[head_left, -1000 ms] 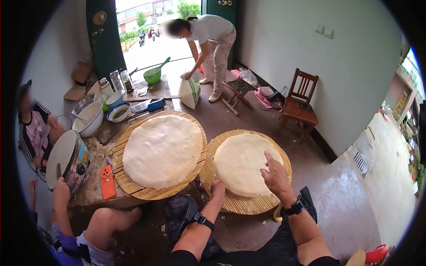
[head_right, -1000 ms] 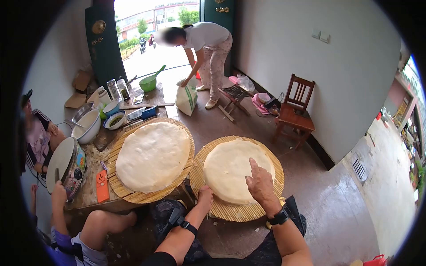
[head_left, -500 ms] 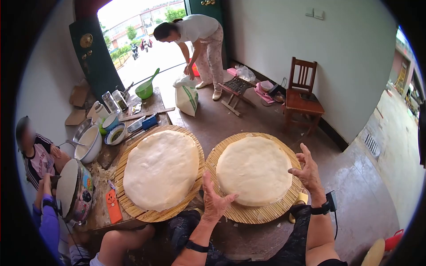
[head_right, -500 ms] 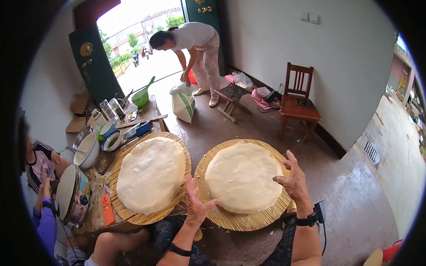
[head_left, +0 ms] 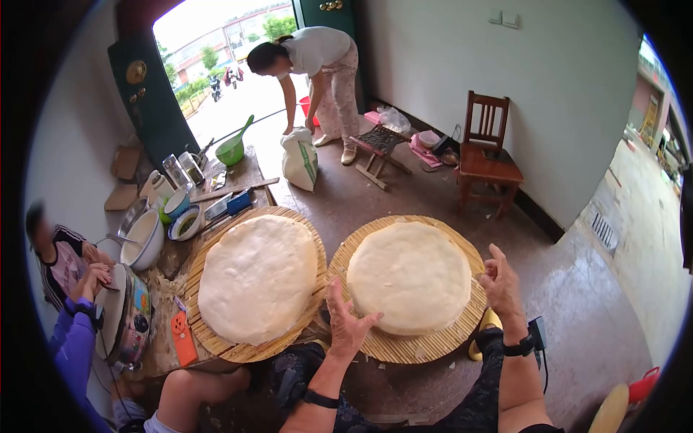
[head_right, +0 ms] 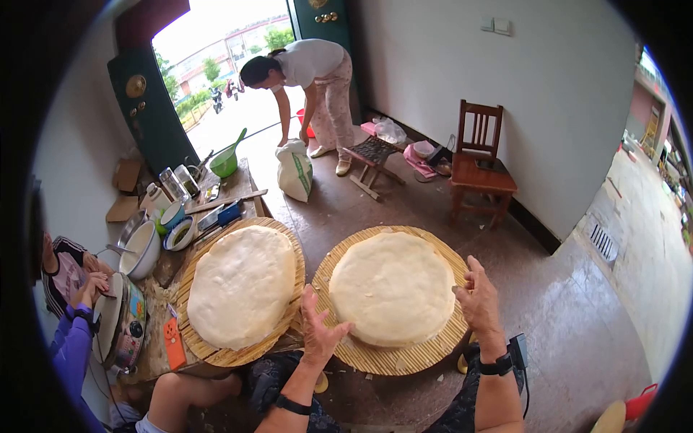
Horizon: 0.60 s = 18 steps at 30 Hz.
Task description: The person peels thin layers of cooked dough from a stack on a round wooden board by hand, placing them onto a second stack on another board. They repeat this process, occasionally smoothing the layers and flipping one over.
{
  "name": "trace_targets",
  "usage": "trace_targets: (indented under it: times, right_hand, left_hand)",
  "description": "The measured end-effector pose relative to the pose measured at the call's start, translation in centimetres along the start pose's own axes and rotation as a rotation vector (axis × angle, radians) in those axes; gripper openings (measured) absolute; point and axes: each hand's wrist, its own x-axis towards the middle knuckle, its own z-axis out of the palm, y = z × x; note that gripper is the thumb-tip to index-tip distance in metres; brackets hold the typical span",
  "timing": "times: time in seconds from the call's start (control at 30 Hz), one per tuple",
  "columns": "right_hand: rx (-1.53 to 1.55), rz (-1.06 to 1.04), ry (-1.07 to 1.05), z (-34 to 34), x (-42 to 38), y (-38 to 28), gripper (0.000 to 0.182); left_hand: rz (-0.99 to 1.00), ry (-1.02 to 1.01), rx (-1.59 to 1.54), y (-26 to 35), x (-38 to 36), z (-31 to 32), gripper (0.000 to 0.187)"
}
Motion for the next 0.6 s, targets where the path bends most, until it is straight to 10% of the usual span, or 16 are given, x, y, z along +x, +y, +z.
trace_targets:
  times: [0.2, 0.27, 0.47, 0.6]
  right_hand:
    - [-0.435, -0.163, -0.526, 2.5, -1.3, 1.9, 0.039]
    - [-0.399, -0.222, -0.543, 4.3, -1.8, 3.3, 0.038]
    - [-0.543, -0.333, -0.625, 6.1, -3.9, 4.5, 0.029]
    - [-0.568, -0.334, -0.662, 6.5, -3.9, 5.0, 0.030]
  left_hand:
    - [-0.174, -0.104, 0.243, -5.6, 0.2, 1.9, 0.075]
    - [-0.393, -0.093, -0.353, -9.6, -0.7, 2.8, 0.065]
    - [-0.710, 0.035, -0.533, -8.0, -1.3, 1.3, 0.013]
    - [-0.860, 0.061, -0.557, -9.7, 0.0, 1.5, 0.018]
